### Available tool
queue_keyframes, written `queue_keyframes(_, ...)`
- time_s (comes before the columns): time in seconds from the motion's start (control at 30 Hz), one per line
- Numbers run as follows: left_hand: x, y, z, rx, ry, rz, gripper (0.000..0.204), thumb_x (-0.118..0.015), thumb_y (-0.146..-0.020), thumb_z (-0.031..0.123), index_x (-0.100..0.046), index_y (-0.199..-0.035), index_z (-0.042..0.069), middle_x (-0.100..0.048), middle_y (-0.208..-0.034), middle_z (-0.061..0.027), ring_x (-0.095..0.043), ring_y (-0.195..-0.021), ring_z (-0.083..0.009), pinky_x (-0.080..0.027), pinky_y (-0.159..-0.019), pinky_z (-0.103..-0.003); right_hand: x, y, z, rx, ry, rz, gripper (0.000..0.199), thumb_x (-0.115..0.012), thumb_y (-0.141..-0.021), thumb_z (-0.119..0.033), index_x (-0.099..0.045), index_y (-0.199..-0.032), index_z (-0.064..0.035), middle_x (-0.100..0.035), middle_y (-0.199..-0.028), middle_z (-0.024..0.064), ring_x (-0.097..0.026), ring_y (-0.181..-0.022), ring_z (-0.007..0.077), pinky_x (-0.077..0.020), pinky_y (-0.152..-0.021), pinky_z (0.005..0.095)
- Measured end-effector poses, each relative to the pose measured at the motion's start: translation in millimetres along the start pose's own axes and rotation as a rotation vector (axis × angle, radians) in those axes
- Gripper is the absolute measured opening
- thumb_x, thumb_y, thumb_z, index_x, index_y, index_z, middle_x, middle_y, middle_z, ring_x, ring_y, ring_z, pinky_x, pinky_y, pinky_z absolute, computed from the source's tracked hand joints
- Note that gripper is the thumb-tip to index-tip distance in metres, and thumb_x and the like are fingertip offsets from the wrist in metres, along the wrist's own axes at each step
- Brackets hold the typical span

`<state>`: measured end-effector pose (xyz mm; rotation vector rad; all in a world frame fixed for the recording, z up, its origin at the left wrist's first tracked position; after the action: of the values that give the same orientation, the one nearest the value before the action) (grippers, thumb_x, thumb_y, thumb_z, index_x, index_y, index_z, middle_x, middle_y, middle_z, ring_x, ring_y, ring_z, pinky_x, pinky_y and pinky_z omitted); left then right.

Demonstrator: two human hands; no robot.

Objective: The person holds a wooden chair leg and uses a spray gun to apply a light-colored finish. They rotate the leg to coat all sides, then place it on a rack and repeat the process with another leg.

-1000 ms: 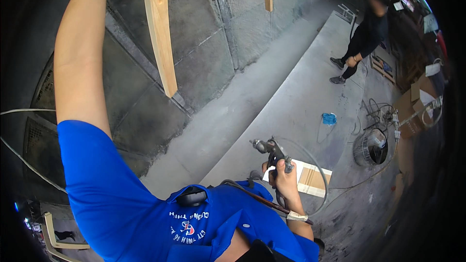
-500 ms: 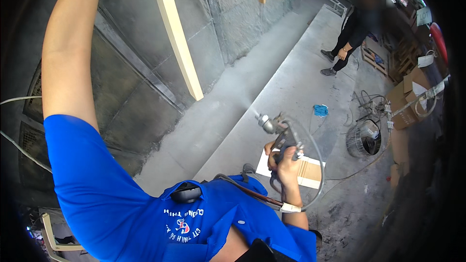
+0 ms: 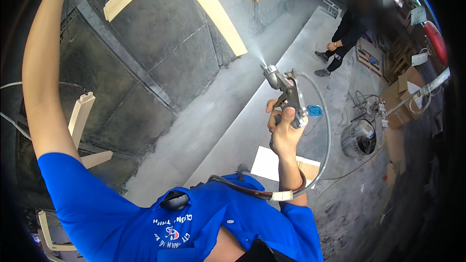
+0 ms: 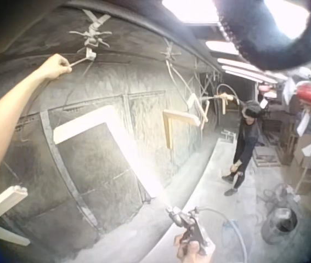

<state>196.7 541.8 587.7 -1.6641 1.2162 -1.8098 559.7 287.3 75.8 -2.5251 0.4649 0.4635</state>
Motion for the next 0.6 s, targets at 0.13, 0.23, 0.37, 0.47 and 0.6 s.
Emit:
queue_keyframes(0.13,-10.5,18.3,-8.2,0.195,0.280,-0.235,0.029,-0.078,-0.089,0.017,-0.073,-0.104,-0.007,-0.076,-0.088,-0.0187,-0.074,-0.082,-0.0290,-0.058,-0.077,-0.044,36.6,-8.8,41.5,-0.222,0.212,0.103,0.053,-0.056,-0.108,-0.047,-0.058,-0.131,0.0006,-0.064,-0.079,0.0074,-0.041,-0.042,0.0022,-0.0313,-0.038,0.0217)
queue_keyframes(0.23,-10.5,36.4,15.6,0.132,0.430,-0.311,0.034,-0.056,-0.097,0.006,-0.064,-0.126,-0.010,-0.066,-0.081,-0.0053,-0.068,-0.062,-0.0120,-0.059,-0.057,-0.029,40.9,-9.8,46.9,-0.251,0.322,0.134,0.054,-0.057,-0.108,-0.045,-0.059,-0.134,0.0015,-0.065,-0.079,0.0065,-0.041,-0.045,0.0014,-0.0314,-0.041,0.0201)
queue_keyframes(0.37,-12.0,54.6,51.8,0.134,0.560,-0.347,0.035,-0.058,-0.095,0.004,-0.064,-0.127,-0.010,-0.068,-0.082,-0.0070,-0.070,-0.065,-0.0148,-0.060,-0.060,-0.030,-22.5,-20.5,1.3,0.070,0.088,-0.244,0.066,-0.071,-0.100,-0.039,-0.055,-0.146,0.0053,-0.065,-0.082,0.0014,-0.050,-0.060,0.0049,-0.0400,-0.057,0.0213)
queue_keyframes(0.47,-10.1,63.9,72.4,0.075,0.549,-0.344,0.035,-0.057,-0.095,0.004,-0.064,-0.126,-0.010,-0.070,-0.086,-0.0091,-0.072,-0.068,-0.0157,-0.061,-0.063,-0.030,-77.5,-34.3,-30.4,0.152,-0.177,-0.606,0.067,-0.075,-0.098,-0.039,-0.056,-0.143,0.0065,-0.066,-0.088,0.0017,-0.054,-0.069,0.0058,-0.0435,-0.062,0.0224)
queue_keyframes(0.6,0.3,69.6,89.7,-0.017,0.622,-0.305,0.029,-0.056,-0.096,0.005,-0.065,-0.119,-0.011,-0.071,-0.091,-0.0141,-0.076,-0.075,-0.0212,-0.062,-0.070,-0.031,-105.9,-63.9,-31.6,0.163,-0.108,-0.369,0.066,-0.075,-0.098,-0.040,-0.058,-0.142,0.0055,-0.065,-0.090,0.0004,-0.055,-0.076,0.0067,-0.0466,-0.067,0.0240)
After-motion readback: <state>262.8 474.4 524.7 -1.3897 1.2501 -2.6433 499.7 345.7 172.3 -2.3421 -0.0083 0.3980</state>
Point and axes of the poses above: each hand's wrist, its own y-axis away from the middle knuckle, its own x-axis out of the back of the hand, z = x × y, the point moved 8 cm from there along -y, towards the middle knuckle
